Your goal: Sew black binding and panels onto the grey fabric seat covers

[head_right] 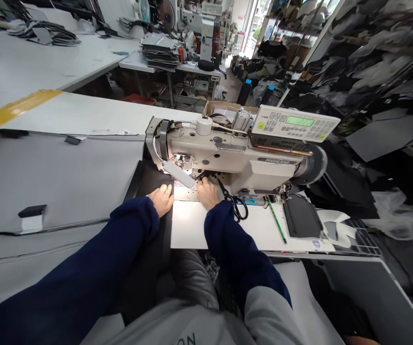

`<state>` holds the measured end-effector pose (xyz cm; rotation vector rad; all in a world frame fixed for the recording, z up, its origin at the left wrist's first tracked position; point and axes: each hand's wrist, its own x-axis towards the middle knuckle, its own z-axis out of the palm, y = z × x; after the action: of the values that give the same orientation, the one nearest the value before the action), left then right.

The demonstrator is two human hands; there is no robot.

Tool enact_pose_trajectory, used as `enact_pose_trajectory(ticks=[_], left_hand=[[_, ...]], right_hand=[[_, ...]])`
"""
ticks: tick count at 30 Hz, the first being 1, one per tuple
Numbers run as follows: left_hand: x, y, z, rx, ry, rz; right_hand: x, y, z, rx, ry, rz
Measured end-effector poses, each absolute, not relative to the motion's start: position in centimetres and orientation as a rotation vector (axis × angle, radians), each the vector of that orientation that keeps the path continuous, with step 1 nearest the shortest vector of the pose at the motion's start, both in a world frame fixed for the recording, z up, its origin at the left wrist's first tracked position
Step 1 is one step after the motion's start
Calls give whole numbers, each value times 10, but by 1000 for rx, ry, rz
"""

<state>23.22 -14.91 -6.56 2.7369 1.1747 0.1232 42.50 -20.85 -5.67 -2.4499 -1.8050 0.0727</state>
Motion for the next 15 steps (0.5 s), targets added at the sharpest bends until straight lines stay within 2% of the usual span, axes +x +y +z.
enact_pose_trajectory(ticks=[8,12,15], left_hand=[[229,-149,-62,2698,1148,239],[226,-160,-54,1900,1098,229],[225,-169,-48,1320,926,208]], right_hand=[[424,-198,-47,-2335,-1867,136],[395,-224,-34,-2178,-1846,207],[353,-256,-30,-1888,-1839,458]])
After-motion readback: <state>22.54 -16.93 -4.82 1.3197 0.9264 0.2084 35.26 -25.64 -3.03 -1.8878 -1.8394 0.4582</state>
